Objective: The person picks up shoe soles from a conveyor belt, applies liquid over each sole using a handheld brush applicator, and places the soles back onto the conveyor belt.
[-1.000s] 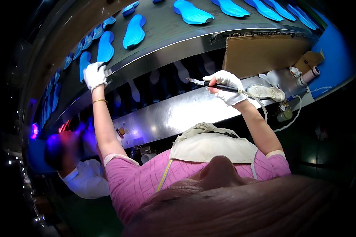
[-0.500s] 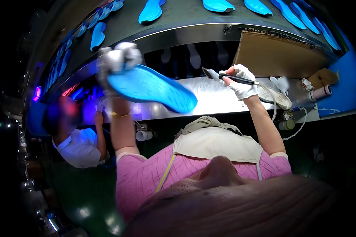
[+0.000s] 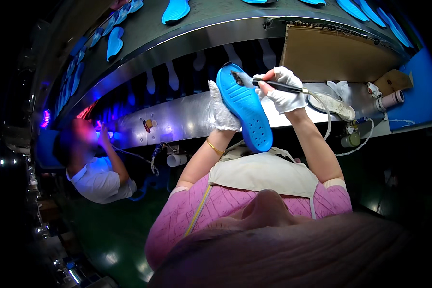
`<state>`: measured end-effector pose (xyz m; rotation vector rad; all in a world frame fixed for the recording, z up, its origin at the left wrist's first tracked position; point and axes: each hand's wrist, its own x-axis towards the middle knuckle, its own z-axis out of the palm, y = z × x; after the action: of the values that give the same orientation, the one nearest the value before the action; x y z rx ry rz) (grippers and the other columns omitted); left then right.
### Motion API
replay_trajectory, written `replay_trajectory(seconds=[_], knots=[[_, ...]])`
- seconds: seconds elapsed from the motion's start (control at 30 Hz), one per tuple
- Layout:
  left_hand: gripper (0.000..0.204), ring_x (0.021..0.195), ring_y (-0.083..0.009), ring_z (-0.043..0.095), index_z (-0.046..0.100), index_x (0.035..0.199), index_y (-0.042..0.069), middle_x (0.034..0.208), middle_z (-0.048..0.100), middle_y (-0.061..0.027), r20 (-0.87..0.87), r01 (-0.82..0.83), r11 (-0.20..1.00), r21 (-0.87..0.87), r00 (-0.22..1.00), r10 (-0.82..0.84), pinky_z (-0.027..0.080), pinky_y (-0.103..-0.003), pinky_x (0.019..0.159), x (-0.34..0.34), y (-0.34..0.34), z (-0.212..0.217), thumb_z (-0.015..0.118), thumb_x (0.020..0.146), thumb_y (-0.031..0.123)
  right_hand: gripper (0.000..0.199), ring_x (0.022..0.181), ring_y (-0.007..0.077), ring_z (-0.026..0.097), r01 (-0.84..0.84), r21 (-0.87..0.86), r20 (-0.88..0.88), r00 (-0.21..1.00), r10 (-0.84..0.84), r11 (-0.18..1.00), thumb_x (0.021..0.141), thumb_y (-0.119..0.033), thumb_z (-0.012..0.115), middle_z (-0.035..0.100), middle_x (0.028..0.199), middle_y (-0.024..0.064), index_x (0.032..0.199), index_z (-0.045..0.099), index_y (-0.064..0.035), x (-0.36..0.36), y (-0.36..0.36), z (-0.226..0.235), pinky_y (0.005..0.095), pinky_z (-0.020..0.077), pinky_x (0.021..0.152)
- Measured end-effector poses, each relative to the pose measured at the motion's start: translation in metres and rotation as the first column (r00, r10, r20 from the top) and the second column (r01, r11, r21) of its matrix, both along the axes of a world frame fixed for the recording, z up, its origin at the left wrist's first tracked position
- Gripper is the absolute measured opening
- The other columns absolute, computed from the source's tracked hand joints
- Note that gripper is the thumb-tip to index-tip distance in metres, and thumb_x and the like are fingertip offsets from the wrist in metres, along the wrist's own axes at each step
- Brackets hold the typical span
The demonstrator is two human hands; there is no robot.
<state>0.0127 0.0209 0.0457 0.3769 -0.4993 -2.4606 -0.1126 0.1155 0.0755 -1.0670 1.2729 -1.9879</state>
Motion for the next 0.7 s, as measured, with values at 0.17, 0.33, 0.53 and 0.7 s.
replay_trajectory(seconds=[0.17, 0.33, 0.53, 0.7], knots=[[0.081, 0.098, -0.024, 0.06, 0.049, 0.122, 0.007, 0.112, 0.058, -0.0116, 0.034, 0.036, 0.998, -0.055, 0.999, -0.034, 0.05, -0.034, 0.089, 0.001, 0.001, -0.014, 0.04, 0.079, 0.075, 0.017, 0.07, 0.0117, 0.062, 0.026, -0.071, -0.187, 0.982, -0.039, 0.997, 0.079, 0.005, 0.064, 0.062, 0.082, 0.0069, 0.092, 0.054, -0.0017, 0.021, -0.018, -0.017, 0.0242, 0.0506, 0.066], [0.088, 0.107, -0.0276, 0.056, 0.044, 0.128, 0.004, 0.12, 0.054, -0.0152, -0.026, 0.103, 0.99, -0.1, 0.994, -0.106, 0.045, -0.04, 0.097, 0.02, -0.007, -0.017, 0.041, 0.077, 0.076, 0.02, 0.067, 0.0114, 0.061, -0.089, -0.028, -0.166, 0.983, 0.083, 0.996, 0.076, 0.006, 0.065, 0.061, 0.078, 0.0074, 0.09, 0.053, -0.0016, 0.027, -0.005, -0.014, 0.024, 0.051, 0.063], [0.094, 0.108, -0.0306, 0.055, 0.043, 0.129, -0.002, 0.122, 0.053, -0.0192, -0.031, 0.064, 0.992, -0.105, 0.997, -0.068, 0.045, -0.042, 0.096, 0.036, -0.018, -0.01, 0.044, 0.076, 0.076, 0.02, 0.067, 0.0124, 0.062, -0.258, 0.104, -0.153, 0.95, 0.271, 0.961, 0.075, 0.009, 0.065, 0.06, 0.077, 0.0067, 0.088, 0.055, -0.0023, 0.05, -0.003, -0.013, 0.0249, 0.0514, 0.064], [0.094, 0.107, -0.034, 0.056, 0.042, 0.13, -0.002, 0.121, 0.053, -0.0225, -0.031, 0.132, 0.988, -0.077, 0.99, -0.135, 0.044, -0.044, 0.097, 0.04, -0.034, -0.009, 0.041, 0.077, 0.076, 0.018, 0.069, 0.0122, 0.062, -0.079, -0.051, -0.572, 0.819, 0.035, 0.996, 0.075, 0.003, 0.068, 0.061, 0.078, 0.0075, 0.087, 0.057, -0.004, 0.044, -0.007, -0.029, 0.0244, 0.0509, 0.064]])
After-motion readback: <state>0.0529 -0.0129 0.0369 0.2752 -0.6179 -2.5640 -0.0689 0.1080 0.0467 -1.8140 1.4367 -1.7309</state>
